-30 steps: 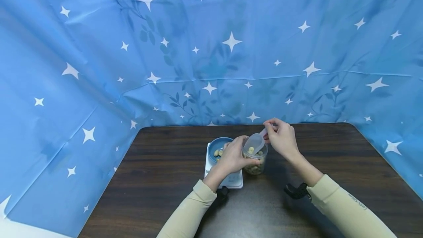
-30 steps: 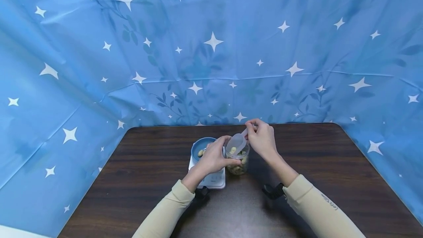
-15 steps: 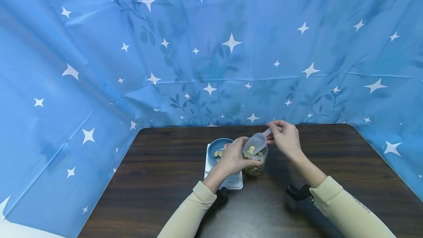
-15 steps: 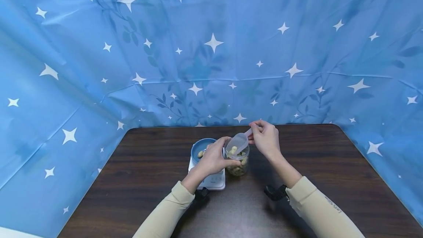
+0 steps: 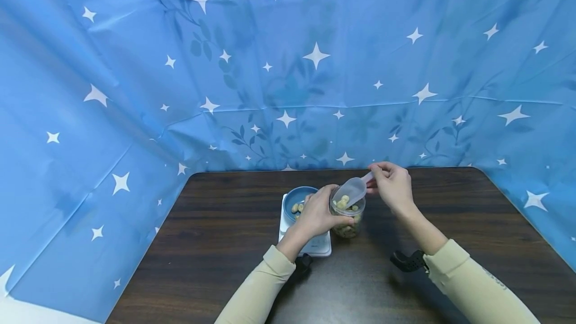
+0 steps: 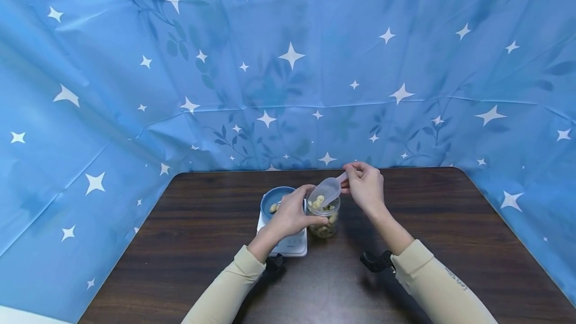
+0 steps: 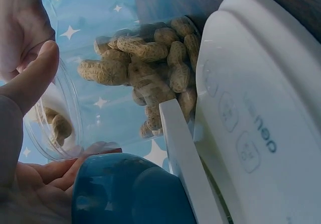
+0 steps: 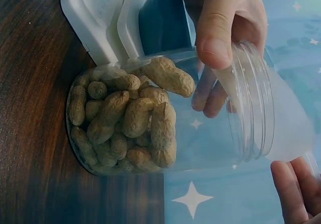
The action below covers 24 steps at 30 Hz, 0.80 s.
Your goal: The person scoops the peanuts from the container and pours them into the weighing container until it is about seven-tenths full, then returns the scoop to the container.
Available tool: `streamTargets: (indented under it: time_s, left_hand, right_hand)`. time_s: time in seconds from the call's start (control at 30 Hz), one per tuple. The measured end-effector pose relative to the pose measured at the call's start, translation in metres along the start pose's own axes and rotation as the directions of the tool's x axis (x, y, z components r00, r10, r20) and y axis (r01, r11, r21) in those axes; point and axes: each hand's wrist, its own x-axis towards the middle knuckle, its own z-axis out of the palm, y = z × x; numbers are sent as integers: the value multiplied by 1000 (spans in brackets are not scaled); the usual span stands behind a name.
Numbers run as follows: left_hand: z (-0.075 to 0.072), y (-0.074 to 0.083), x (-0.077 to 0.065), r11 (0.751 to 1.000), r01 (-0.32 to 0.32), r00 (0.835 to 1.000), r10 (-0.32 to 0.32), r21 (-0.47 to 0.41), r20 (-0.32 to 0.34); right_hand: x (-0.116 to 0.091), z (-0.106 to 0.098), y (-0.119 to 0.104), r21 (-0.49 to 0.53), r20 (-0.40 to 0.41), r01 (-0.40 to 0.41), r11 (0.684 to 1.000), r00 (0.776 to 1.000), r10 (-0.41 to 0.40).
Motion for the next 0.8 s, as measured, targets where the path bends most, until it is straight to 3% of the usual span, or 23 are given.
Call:
streamTargets:
  time_s: [0.8]
  left_hand:
    - [-3, 0, -3, 999, -28, 999, 27, 37, 33]
  right_hand:
    - [2, -13, 11, 114, -28, -73, 991, 997, 77]
